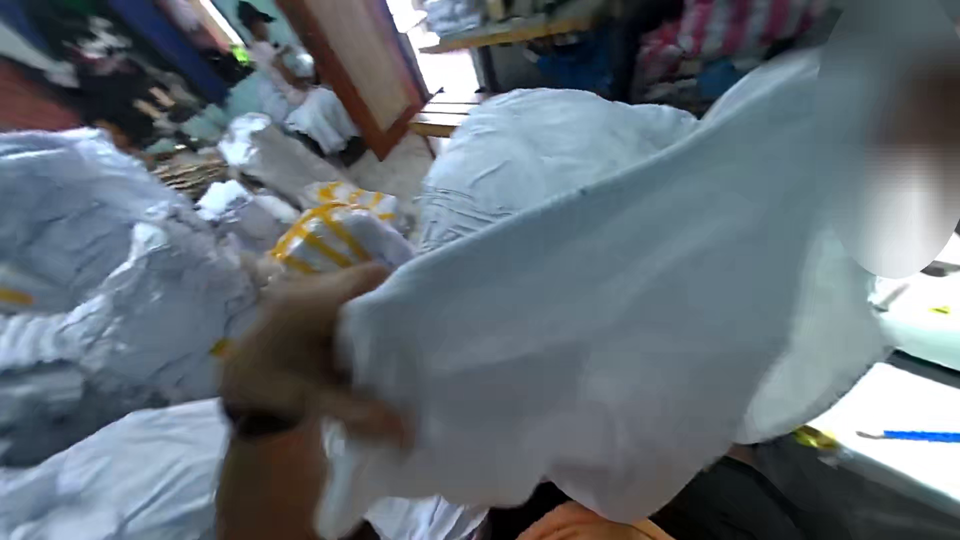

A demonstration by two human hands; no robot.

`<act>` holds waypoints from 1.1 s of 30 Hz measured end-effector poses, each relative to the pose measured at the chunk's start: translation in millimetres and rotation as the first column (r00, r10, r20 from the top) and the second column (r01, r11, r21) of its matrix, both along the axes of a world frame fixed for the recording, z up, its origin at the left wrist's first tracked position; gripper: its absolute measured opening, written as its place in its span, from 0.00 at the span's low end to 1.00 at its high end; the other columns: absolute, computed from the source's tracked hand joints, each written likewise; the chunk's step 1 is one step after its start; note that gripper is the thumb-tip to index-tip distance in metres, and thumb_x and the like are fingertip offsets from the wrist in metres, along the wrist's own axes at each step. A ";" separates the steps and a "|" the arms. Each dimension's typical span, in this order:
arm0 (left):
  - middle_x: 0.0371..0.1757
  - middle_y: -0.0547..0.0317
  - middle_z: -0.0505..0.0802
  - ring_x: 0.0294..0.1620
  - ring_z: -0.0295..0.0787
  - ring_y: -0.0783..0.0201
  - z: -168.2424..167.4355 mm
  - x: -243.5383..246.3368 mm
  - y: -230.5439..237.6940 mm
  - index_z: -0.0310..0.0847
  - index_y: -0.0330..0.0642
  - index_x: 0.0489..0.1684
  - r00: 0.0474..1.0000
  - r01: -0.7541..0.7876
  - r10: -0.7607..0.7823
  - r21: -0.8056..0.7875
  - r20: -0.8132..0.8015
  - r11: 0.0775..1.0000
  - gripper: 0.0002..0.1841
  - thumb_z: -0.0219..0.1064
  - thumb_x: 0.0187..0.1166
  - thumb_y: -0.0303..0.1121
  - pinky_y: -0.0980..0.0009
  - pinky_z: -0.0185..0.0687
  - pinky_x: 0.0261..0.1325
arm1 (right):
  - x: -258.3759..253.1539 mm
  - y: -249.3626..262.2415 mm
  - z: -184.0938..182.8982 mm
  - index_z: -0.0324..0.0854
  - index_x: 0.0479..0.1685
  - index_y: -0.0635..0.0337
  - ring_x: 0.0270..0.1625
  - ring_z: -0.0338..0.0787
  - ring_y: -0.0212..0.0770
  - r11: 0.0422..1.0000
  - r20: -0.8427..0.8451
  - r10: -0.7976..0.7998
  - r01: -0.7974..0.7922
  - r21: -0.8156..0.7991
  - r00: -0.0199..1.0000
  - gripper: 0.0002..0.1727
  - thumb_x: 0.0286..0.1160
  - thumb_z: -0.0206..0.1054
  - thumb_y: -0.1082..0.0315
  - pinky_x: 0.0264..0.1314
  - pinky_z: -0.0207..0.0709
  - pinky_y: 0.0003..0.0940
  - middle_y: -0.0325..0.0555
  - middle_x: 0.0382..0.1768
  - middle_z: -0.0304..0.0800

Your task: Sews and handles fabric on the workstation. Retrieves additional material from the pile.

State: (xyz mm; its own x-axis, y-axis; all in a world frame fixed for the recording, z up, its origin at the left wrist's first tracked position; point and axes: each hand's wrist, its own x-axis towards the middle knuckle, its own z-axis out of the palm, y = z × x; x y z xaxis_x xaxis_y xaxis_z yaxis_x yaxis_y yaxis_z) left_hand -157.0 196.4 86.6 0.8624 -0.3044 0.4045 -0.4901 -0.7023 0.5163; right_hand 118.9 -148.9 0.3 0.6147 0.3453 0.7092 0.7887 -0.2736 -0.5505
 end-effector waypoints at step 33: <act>0.42 0.52 0.95 0.40 0.94 0.66 -176.7 77.6 -12.7 0.89 0.31 0.48 0.821 -0.363 0.375 0.113 -0.430 0.925 0.11 0.66 0.82 0.31 0.66 0.92 0.48 | -66.8 44.6 -243.5 0.88 0.34 0.68 0.30 0.94 0.60 0.943 -0.096 -0.215 0.181 -0.280 0.972 0.06 0.65 0.75 0.72 0.29 0.83 0.60 0.59 0.29 0.92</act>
